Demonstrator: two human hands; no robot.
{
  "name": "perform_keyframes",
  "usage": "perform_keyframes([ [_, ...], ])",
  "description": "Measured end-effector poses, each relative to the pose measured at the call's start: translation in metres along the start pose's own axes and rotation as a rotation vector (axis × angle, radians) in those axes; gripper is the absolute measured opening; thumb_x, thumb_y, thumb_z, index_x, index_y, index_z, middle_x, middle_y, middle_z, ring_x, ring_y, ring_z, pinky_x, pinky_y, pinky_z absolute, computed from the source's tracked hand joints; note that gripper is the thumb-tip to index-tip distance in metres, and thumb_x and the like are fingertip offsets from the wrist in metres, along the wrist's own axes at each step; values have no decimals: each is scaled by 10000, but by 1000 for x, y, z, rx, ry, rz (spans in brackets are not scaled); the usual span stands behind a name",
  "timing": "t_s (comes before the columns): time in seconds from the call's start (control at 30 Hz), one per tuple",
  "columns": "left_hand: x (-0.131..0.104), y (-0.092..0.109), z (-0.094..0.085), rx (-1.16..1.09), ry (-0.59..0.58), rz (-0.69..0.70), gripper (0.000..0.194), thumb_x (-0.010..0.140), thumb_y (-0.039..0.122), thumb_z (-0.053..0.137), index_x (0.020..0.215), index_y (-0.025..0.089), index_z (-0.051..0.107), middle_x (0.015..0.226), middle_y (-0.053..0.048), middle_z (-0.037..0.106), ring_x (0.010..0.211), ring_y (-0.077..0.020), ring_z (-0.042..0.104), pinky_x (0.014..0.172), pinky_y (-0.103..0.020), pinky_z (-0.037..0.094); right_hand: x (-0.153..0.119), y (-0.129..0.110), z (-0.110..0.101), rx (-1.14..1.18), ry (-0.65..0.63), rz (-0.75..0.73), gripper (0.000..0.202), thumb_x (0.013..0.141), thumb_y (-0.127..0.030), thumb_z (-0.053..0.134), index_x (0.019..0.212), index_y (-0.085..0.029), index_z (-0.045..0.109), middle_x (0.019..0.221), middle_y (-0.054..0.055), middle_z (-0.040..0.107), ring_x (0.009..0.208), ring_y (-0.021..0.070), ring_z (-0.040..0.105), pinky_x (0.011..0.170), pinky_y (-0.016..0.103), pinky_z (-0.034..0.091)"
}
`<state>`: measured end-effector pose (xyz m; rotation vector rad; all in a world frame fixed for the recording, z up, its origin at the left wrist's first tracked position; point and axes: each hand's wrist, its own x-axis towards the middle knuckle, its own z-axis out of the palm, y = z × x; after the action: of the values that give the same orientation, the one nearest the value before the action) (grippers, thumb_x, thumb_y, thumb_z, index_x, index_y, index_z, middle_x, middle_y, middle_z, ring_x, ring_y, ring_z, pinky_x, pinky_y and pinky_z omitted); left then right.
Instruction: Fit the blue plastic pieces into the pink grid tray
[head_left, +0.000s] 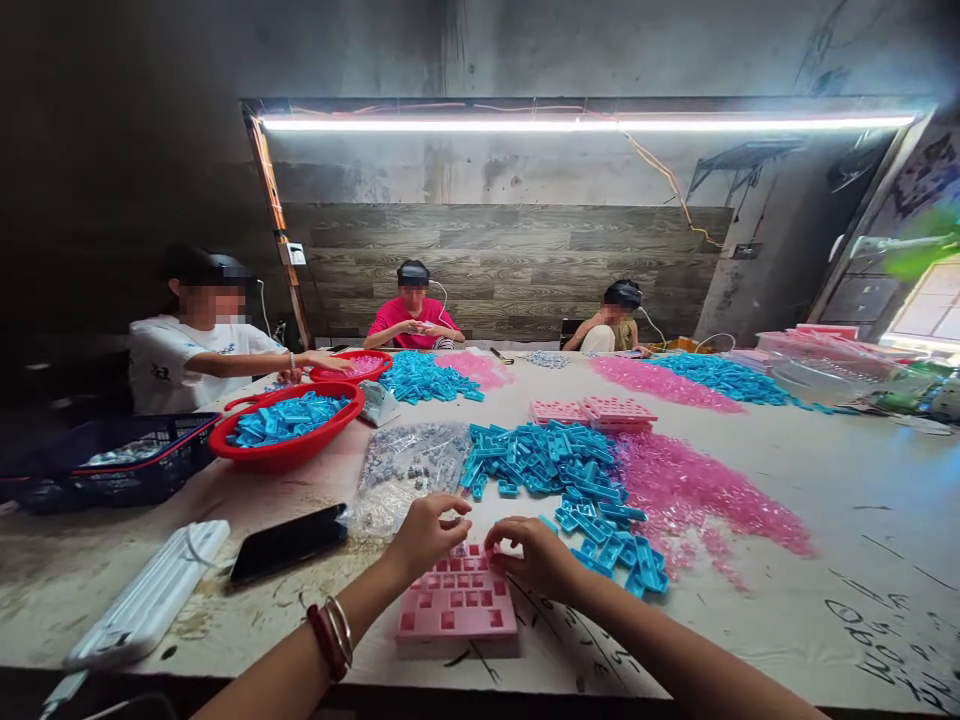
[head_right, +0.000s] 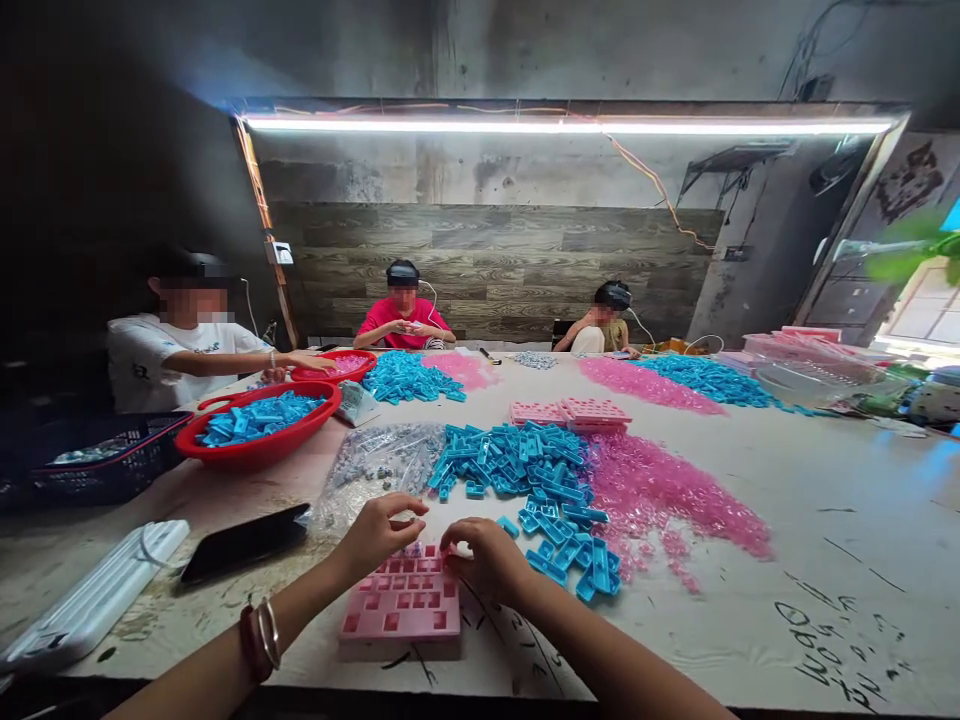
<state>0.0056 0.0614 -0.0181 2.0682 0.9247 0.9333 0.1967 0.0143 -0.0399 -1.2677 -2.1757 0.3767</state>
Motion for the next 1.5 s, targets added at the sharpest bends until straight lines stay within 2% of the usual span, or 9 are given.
perform_keyframes([
  [0.17, 1, 1, -2, -28, -42, -71, 172, 711, 321, 585, 727, 171, 667, 824, -56, 657, 858, -198, 588, 751, -282, 471, -2, -6, 4, -20, 10, -34, 164, 693, -97, 602, 803, -213, 635, 828, 12, 662, 792, 160, 595, 727, 268, 437],
  [0.4, -6, 12, 6, -796, -167, -356, 436, 628, 289, 718, 1017, 166, 565, 1080, -89, 599, 1019, -215, 556, 835, -296, 421, 5, -27, 2, 151, 306, -115, 217, 711, -186, 640, 918, -212, 580, 866, 26, 641, 787, 146, 585, 684, 265, 466],
  [0.5, -8, 15, 5, -913, -219, -370, 486, 638, 266, 716, 1076, 176, 525, 1097, -91, 587, 1038, -208, 549, 849, -289, 412, 8, -37, 0, 171, 364, -142, 101, 746, -187, 607, 846, -200, 596, 773, 15, 646, 695, 127, 583, 639, 247, 461],
  [0.6, -3, 9, -1, -761, -211, -315, 428, 673, 270, 657, 1070, 179, 528, 1123, -85, 571, 1043, -203, 539, 866, -296, 408, 11, -33, 2, 188, 364, -74, 90, 736, -185, 614, 824, -193, 627, 748, 10, 657, 682, 127, 588, 630, 243, 452],
  [0.7, 3, -2, -11, -306, -205, -235, 320, 658, 267, 595, 960, 162, 585, 1016, -77, 611, 951, -207, 563, 807, -295, 427, 14, -21, 8, 205, 264, 106, 110, 660, -183, 680, 769, -184, 666, 735, 9, 668, 684, 133, 594, 601, 228, 439],
  [0.77, 3, -5, -14, 42, -267, -146, 254, 628, 279, 584, 850, 163, 626, 911, -60, 637, 862, -208, 573, 755, -289, 432, 16, -16, 13, 199, 173, 222, 134, 601, -198, 730, 725, -172, 688, 713, 16, 672, 655, 135, 589, 566, 216, 427],
  [0.87, 3, -8, -15, 276, -406, -24, 250, 701, 378, 514, 793, 184, 644, 798, -25, 649, 785, -189, 581, 709, -261, 425, 19, -12, 17, 184, 45, 281, 176, 618, -277, 734, 759, -174, 711, 661, 7, 664, 588, 118, 567, 515, 193, 392],
  [1.1, 14, -34, -8, 363, -450, 4, 282, 678, 455, 526, 760, 218, 654, 731, -1, 663, 709, -194, 592, 638, -236, 426, 30, 7, 30, -144, -23, 91, 244, 674, -375, 692, 856, -215, 719, 745, 11, 638, 706, 138, 565, 609, 203, 389],
  [1.5, 8, -21, -12, 386, -425, 41, 284, 728, 438, 511, 758, 190, 644, 721, -11, 646, 703, -176, 579, 634, -224, 402, 24, -1, 24, -42, -66, 120, 187, 697, -276, 667, 864, -213, 725, 762, 19, 670, 700, 140, 593, 603, 198, 397],
])
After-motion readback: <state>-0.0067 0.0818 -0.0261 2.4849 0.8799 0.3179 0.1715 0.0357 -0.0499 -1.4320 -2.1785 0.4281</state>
